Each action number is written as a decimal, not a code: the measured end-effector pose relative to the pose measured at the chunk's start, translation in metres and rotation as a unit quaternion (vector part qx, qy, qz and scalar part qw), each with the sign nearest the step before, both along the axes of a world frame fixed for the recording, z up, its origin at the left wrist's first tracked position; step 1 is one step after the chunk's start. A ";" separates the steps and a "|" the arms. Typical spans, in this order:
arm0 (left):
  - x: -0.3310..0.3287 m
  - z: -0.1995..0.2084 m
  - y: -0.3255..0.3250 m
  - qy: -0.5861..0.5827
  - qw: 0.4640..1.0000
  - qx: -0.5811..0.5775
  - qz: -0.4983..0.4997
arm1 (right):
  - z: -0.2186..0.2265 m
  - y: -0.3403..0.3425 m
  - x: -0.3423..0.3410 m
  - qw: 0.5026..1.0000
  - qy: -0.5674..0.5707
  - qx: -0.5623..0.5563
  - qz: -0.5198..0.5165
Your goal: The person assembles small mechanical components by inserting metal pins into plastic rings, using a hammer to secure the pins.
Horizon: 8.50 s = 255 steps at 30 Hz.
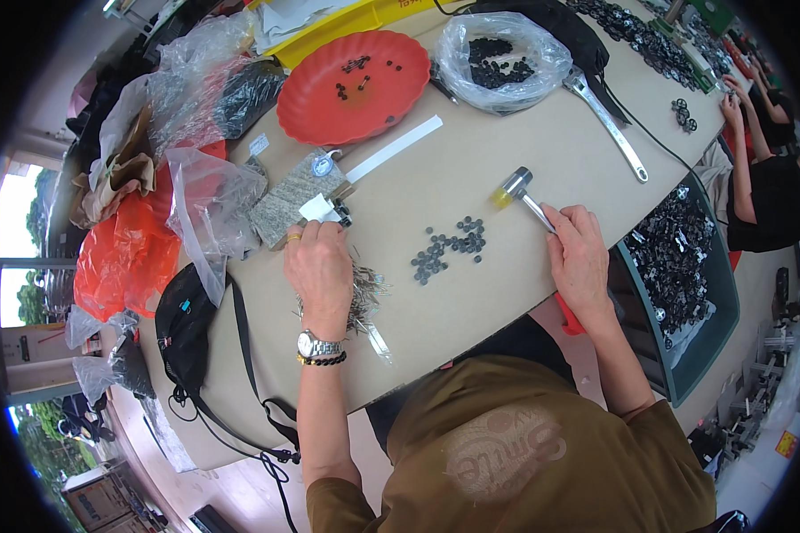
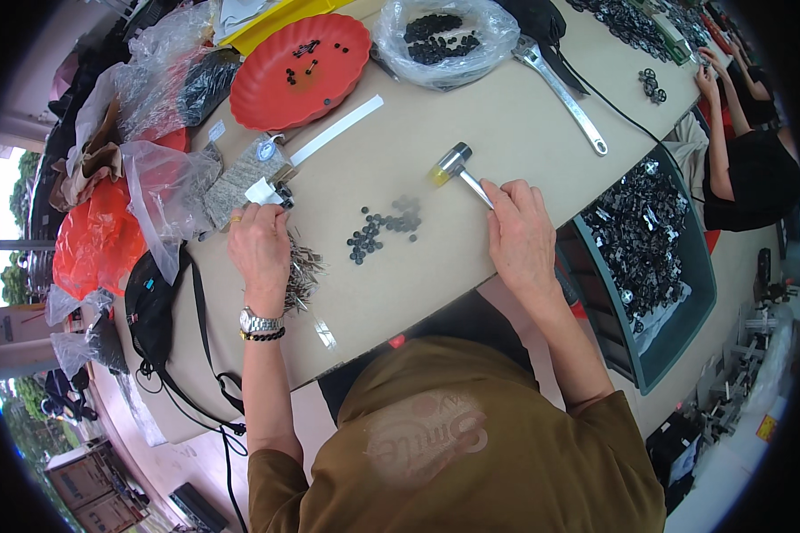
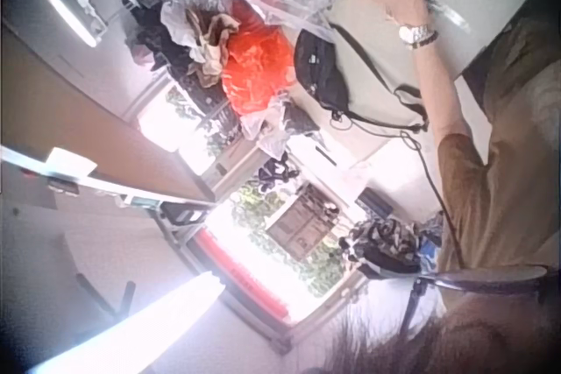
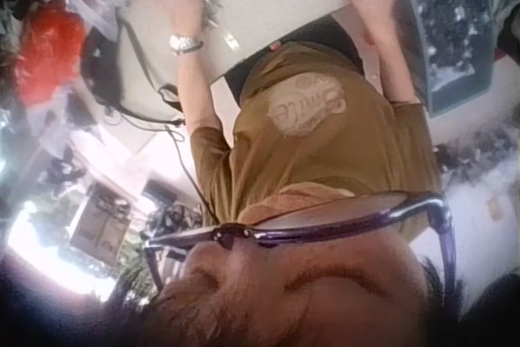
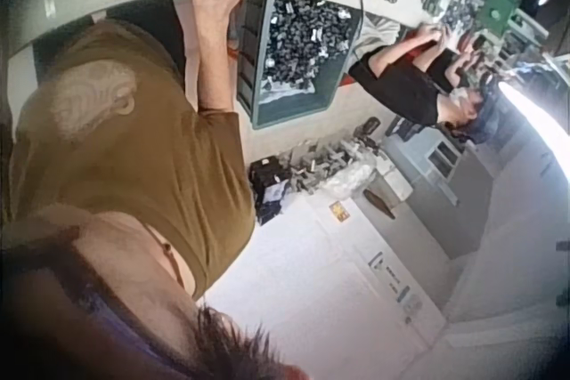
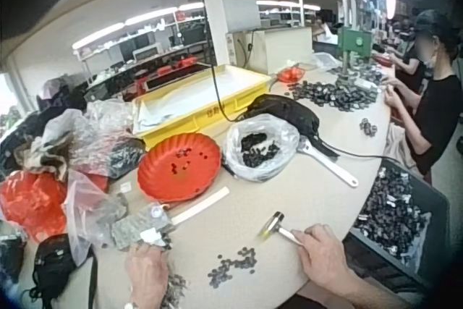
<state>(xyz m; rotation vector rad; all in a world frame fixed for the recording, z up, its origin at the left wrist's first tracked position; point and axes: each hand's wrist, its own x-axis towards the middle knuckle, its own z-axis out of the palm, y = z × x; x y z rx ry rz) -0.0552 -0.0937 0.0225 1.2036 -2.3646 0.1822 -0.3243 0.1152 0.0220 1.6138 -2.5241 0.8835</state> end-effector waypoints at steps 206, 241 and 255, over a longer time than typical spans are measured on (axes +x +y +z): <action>-0.033 -0.023 0.134 0.242 0.950 0.189 -0.049 | -0.007 -0.043 0.087 0.934 -0.037 -0.111 0.338; -0.030 -0.025 0.135 0.252 0.944 0.207 -0.053 | 0.001 -0.037 0.085 0.938 0.000 -0.053 0.344; -0.030 -0.022 0.132 0.291 0.927 0.238 -0.022 | 0.011 0.005 -0.013 0.993 0.045 0.093 0.059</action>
